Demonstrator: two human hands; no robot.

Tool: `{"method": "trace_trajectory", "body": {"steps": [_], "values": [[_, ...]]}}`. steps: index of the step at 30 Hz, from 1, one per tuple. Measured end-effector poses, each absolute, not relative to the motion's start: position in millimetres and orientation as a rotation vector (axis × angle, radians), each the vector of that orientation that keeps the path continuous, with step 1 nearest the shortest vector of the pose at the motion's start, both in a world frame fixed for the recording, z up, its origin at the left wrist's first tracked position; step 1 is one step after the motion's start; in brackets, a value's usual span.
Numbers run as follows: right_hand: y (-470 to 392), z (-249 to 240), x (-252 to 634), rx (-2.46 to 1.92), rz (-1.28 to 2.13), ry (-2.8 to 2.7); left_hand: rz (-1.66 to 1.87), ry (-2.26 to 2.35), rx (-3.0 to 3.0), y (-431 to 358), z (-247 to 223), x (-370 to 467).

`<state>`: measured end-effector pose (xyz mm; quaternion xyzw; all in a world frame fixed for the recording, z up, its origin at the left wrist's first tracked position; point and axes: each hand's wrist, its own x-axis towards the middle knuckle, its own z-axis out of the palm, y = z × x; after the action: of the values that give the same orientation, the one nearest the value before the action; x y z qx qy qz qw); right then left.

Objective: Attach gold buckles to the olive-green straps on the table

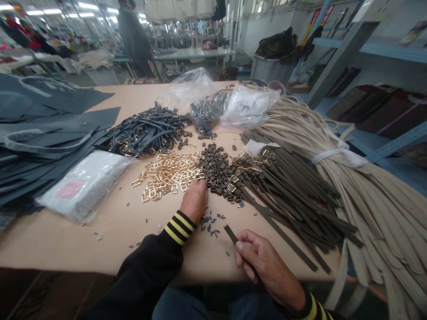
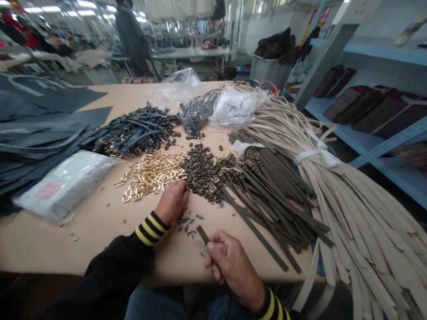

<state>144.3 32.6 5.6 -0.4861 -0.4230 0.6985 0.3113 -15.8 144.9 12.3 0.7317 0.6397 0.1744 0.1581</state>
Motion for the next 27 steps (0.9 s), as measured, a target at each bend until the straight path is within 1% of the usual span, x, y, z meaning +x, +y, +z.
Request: {"method": "trace_trajectory", "body": {"steps": [5, 10, 14, 17, 22, 27], "values": [[31.2, 6.4, 148.5, -1.247, 1.824, -1.160, 0.534, 1.695, 1.952, 118.3, 22.5, -24.6], [21.5, 17.5, 151.9, -1.282, 1.681, -1.385, 0.810, 1.225, 1.097, 56.9, 28.4, -22.4], [12.7, 27.6, 148.7, -1.332, 1.588, -1.550, 0.913, 1.181, 0.792, 19.1, 28.4, -17.3], [6.4, 33.4, 147.2, -1.368, 1.549, -1.667, 0.927, 1.200, 0.738, 5.0, 28.3, -17.2], [-2.4, 41.2, 149.6, -1.398, 1.489, -1.850, 0.917, 1.210, 0.867, -8.6, 28.8, -17.4], [-9.1, 38.9, 151.1, -1.336, 1.575, -1.780, 0.931, 1.279, 1.047, -23.7, 30.5, -11.0]]}}
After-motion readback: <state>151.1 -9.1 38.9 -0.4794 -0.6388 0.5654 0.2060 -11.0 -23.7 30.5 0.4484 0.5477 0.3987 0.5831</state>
